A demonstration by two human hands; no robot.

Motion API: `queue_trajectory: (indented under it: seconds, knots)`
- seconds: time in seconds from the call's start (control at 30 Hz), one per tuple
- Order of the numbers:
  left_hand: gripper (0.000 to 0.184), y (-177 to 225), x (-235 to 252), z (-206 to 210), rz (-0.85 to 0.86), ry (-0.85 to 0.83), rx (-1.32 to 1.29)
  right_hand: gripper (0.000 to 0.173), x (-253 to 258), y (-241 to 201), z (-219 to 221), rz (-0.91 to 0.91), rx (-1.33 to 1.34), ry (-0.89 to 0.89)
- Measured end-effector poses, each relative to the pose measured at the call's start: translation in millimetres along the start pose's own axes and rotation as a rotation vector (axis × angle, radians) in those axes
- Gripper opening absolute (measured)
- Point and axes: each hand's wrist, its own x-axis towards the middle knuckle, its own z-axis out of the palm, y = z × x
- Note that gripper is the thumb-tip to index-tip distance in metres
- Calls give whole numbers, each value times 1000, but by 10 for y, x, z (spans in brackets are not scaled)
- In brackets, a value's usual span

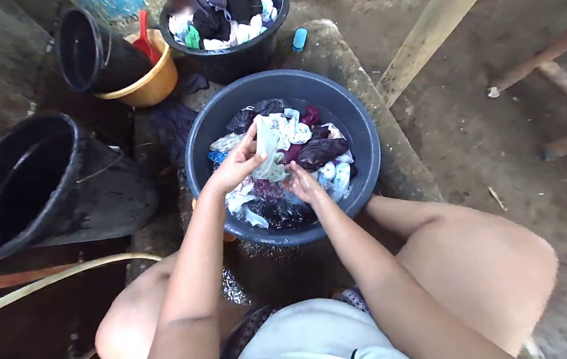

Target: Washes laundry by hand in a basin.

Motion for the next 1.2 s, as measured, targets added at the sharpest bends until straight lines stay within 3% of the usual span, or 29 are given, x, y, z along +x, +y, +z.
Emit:
queue_trajectory:
  seconds: [0.07, 0.1, 0.2, 0.27, 0.4, 0.5, 0.63, 0.7, 0.8, 0.9, 0.97, 1.03, 1.1, 1.2]
  knots:
    - [80, -296, -112, -36, -197, 90, -12, 20, 137, 80, -112, -60, -54, 17]
    - [80, -494, -163, -85, -271, 174, -36, 18, 196, 107, -193, -72, -109, 38]
    - [77, -1177, -324, -274, -469, 440, -95, 32, 252, 181, -489, -34, -479, 204]
    - [72, -1577, -344, -264, -615, 464, 12, 36, 276, 295, -546, 41, -885, 289]
    - [58, -2076, -224, 32, -855, -41, 431, 66, 232, 782, -122, 88, -1375, 133]
    - [57, -2337, -160, 254, -962, -234, 625, 94, 249, 1013, 55, 255, -1532, -114]
    - [51, -2361, -124, 328, -1011, -455, 756, 72, 465, 944, -173, 486, -1613, -298]
    - [50, -2307, -104, 341, -993, -437, 727, 68, 530, 788, -157, 562, -1647, -347]
    - [48, -1875, 128, 321, -847, -117, 480, 72, 470, 367, 111, 425, -1508, -353]
    - [35, -1030, 325, 320, -635, 126, 376, 81, 256, 119, 229, -17, -998, -226]
    - [22, -483, 275, 342, -448, 277, 235, 82, 218, 37, 295, -262, -757, -240]
    - [6, -56, 111, 344, -269, 460, -52, 76, 284, -7, 326, -356, -873, -307]
    - [7, 135, -65, 216, -168, 667, -265, 66, 332, -134, 411, -321, -1118, -318]
    - [8, -248, -326, -119, -240, 1057, -256, 62, 293, -413, 615, -196, -1365, -270]
